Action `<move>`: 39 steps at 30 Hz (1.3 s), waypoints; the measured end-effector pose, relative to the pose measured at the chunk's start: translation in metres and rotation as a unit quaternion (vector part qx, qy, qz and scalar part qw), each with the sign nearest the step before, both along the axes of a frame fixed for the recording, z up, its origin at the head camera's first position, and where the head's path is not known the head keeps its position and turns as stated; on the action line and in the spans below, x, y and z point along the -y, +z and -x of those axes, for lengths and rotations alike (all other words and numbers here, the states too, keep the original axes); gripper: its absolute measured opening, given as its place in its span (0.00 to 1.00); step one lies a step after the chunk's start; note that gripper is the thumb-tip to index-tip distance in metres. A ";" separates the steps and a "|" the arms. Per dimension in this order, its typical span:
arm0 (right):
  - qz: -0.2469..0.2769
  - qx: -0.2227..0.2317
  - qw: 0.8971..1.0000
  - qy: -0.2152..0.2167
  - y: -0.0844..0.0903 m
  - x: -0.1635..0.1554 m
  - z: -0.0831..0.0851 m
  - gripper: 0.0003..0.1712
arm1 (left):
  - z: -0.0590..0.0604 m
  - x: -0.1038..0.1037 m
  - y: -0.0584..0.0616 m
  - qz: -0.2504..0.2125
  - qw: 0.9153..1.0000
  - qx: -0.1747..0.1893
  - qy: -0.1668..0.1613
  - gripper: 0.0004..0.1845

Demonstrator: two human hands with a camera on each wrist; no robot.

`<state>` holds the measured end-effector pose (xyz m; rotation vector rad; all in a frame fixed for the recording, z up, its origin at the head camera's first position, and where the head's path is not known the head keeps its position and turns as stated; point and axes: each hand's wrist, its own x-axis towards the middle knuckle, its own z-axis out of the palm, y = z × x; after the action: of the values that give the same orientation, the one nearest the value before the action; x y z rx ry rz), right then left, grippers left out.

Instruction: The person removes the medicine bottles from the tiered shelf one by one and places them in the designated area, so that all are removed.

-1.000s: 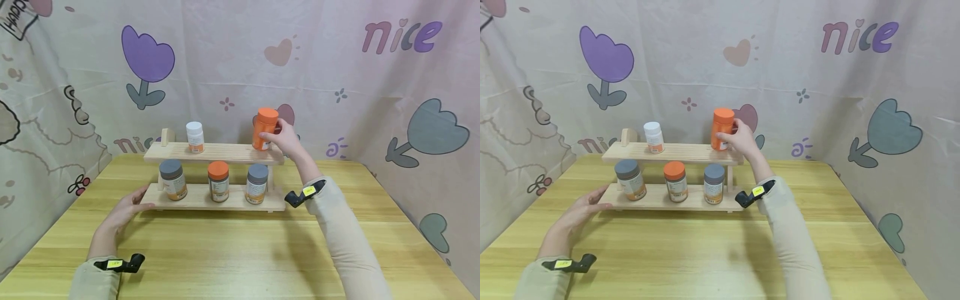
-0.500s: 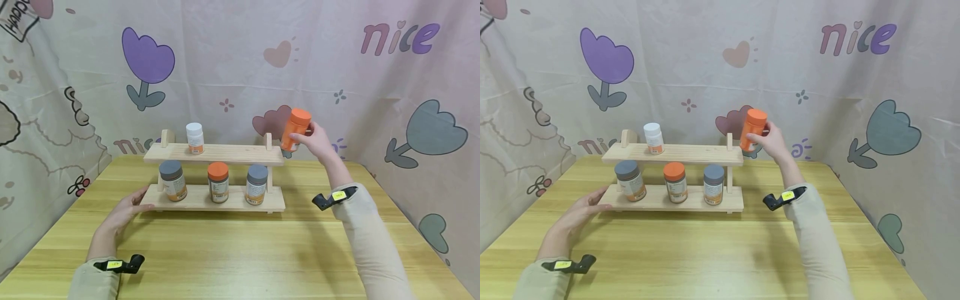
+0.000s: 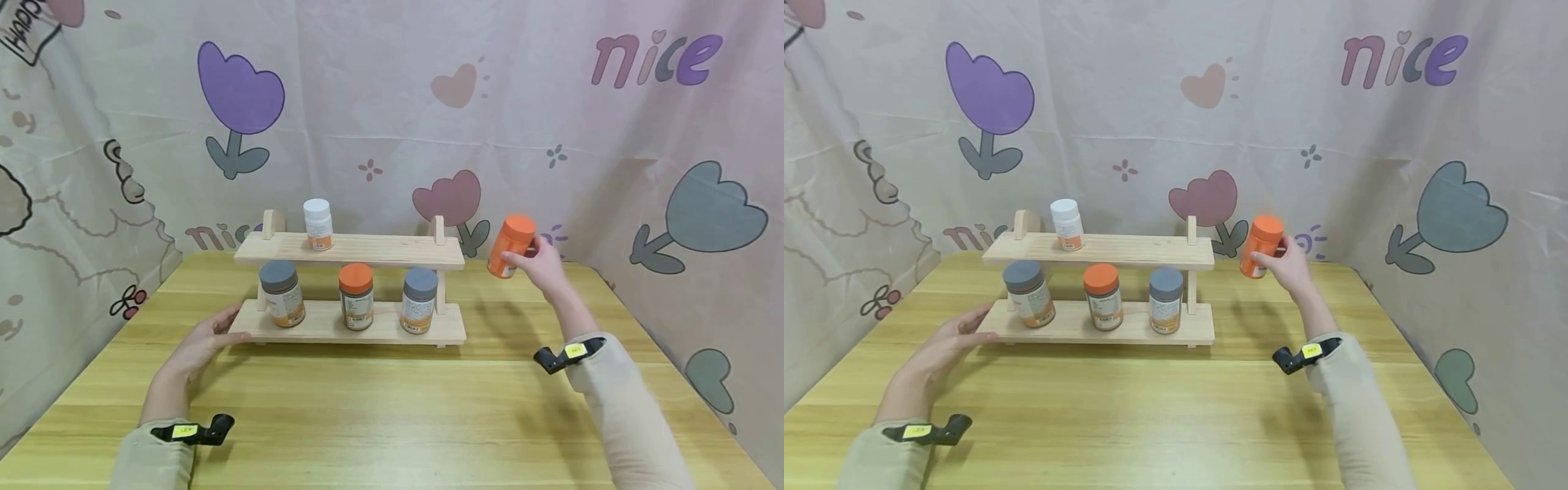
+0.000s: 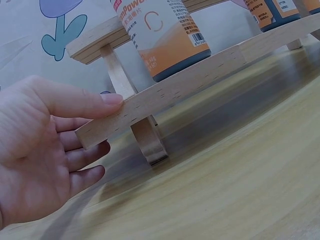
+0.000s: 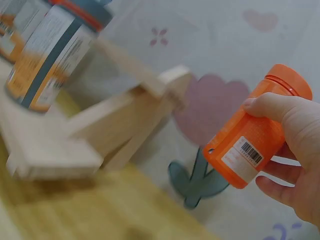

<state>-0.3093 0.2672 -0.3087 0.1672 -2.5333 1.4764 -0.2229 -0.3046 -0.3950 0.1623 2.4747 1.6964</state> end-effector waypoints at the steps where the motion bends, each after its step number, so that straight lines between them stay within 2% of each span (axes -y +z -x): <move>1: 0.003 0.001 1.000 -0.002 -0.005 0.000 0.000 0.36 | 0.000 0.000 0.000 0.001 1.000 0.000 0.000 0.47; 8: -0.001 0.010 0.999 -0.035 -0.039 -0.001 0.000 0.35 | 0.000 -0.001 0.003 0.000 1.000 0.003 0.000 0.47; 15: -0.004 0.043 0.998 -0.045 -0.060 0.006 0.002 0.36 | 0.001 -0.001 0.004 0.003 1.000 -0.001 0.002 0.47; 27: 0.027 0.063 0.996 -0.050 -0.081 0.009 0.009 0.37 | 0.004 -0.001 0.003 0.000 1.000 -0.006 -0.009 0.46; 34: 0.019 0.048 0.998 -0.046 -0.087 0.009 0.010 0.34 | 0.002 -0.002 0.003 0.004 1.000 -0.005 -0.007 0.46; 39: 0.011 0.034 0.999 -0.033 -0.090 0.007 0.009 0.36 | 0.001 0.000 0.003 0.006 1.000 -0.002 -0.005 0.46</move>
<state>-0.3184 0.2597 -0.3987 0.0283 -2.5487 1.5081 -0.2239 -0.3042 -0.3923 0.1775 2.4830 1.6780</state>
